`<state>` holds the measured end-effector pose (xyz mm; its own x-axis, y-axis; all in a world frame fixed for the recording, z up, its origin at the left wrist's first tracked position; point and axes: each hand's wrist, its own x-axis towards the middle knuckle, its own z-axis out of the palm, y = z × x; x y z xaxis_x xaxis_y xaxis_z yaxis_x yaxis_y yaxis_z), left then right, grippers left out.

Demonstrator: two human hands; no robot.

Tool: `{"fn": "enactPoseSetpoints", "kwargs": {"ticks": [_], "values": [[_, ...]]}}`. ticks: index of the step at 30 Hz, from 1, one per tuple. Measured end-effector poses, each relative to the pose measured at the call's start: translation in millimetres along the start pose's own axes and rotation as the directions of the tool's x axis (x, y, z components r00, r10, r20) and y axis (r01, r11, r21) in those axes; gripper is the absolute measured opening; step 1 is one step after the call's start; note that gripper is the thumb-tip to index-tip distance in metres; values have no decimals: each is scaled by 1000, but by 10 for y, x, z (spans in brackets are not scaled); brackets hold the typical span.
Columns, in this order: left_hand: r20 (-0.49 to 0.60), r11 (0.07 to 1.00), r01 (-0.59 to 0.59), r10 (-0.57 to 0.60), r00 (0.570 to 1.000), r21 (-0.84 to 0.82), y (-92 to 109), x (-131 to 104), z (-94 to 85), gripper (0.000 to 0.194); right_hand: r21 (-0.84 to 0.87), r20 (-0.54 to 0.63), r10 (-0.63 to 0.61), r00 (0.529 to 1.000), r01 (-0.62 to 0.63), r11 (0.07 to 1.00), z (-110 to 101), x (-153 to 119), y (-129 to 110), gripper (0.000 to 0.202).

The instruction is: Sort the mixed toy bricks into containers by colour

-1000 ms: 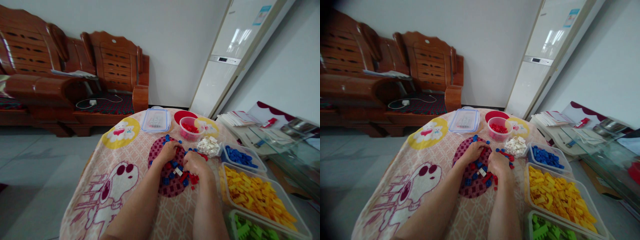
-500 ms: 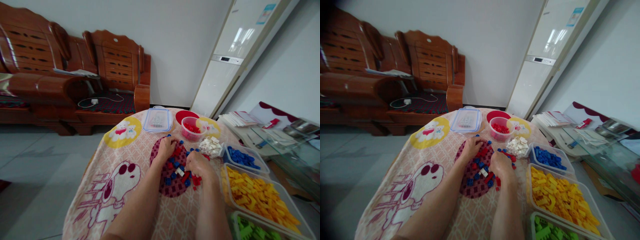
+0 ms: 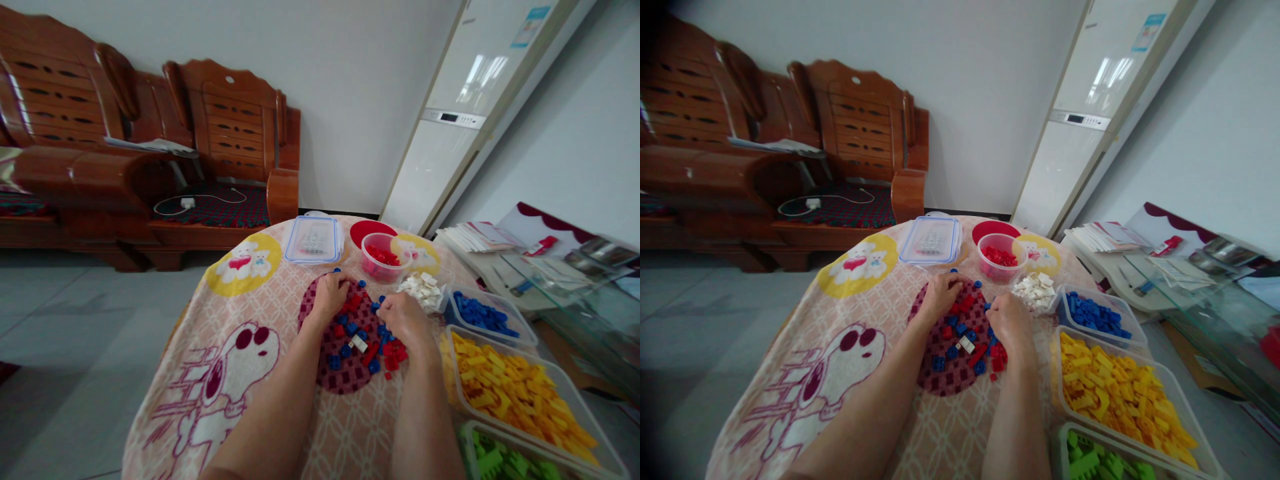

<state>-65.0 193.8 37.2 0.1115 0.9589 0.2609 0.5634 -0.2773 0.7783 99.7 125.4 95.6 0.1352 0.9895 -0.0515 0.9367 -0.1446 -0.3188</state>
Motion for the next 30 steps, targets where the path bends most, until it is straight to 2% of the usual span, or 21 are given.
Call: {"fn": "enactPoseSetpoints", "kwargs": {"ticks": [2,5,8,10,11,13,15,16,18,20,23,26,30], "values": [[2,1000,1,-1,1000,2,1,-2,5,31,71,-160,54,986,-43,997,-39,34,83,20],[2,1000,3,-3,1000,2,1,-2,16,32,193,-389,171,905,-102,976,-49,101,246,26],[-3,1000,3,-3,1000,0,5,-3,19,31,255,-510,264,818,-149,955,-38,145,371,34],[-4,1000,2,-2,1000,-4,7,-4,17,31,257,-527,272,805,-154,954,-37,144,380,37],[-4,1000,2,-2,1000,-7,7,-4,17,32,251,-502,247,829,-134,959,-38,134,355,35],[-8,1000,5,-5,1000,-11,4,-2,19,32,222,-369,140,919,-59,973,-41,97,247,24],[-11,1000,8,-8,1000,-11,-3,2,23,33,173,-149,6,989,20,985,-40,46,81,16],[-11,1000,9,-9,1000,-11,-7,4,25,33,132,-40,-43,998,48,990,-38,18,-12,13],[-11,1000,8,-8,1000,-10,-13,8,24,32,60,98,-78,992,72,996,-34,-34,-192,9],[-13,1000,7,-7,1000,-11,-14,9,14,32,4,173,-119,978,120,993,-35,-78,-333,6],[-27,1000,17,-17,1000,-17,-6,5,-10,32,-87,271,-114,956,142,986,-48,-124,-440,4],[-46,999,26,-27,999,-27,-1,2,-27,31,-181,306,-88,948,149,972,-49,-134,-447,10],[-57,1000,16,-17,998,-14,-6,11,-22,30,-254,299,-126,946,206,945,19,-119,-452,22]]}}
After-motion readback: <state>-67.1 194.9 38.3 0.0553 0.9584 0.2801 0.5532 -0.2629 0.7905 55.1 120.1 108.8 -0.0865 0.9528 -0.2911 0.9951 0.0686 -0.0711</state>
